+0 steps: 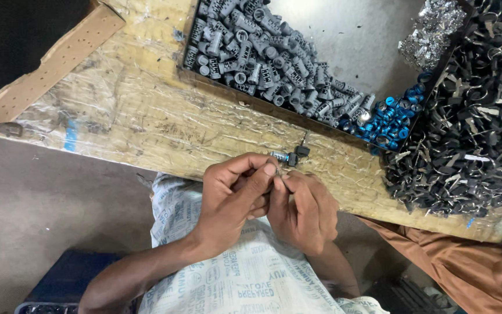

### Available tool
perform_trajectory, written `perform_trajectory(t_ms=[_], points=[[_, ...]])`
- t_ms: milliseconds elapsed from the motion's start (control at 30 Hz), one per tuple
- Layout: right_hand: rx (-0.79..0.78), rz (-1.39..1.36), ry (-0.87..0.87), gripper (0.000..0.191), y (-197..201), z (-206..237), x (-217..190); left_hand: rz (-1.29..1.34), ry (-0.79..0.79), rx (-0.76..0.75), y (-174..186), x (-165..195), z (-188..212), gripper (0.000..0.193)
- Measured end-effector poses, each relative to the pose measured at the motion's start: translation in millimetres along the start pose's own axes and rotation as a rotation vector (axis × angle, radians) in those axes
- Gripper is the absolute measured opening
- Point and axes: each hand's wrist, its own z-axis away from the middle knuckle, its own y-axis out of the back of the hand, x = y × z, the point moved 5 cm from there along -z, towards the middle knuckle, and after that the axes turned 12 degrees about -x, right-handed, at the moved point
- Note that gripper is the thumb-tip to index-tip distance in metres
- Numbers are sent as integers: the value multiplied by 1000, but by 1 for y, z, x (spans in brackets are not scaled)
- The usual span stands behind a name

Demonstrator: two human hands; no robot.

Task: The person sits at a workbench assembling lock cylinders. They pick small pin components from a tray, insert them into a gray plug body by hand, press a blue cap onto the plug, and place the finished assembly aside, repeating the cycle with new parts.

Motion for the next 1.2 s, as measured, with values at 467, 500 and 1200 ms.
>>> perform_trajectory(t_ms=[467,500,1200], points=[[-43,-60,135,17,9,-5,-2,-30,-11,-45,1,-2,4,18],[-44,-80,134,17,11,-7,-2,-30,-5,-28,3,-3,4,18],[-515,-548,-107,7,0,-50,60,-584,-27,-139,20,39,-23,16]])
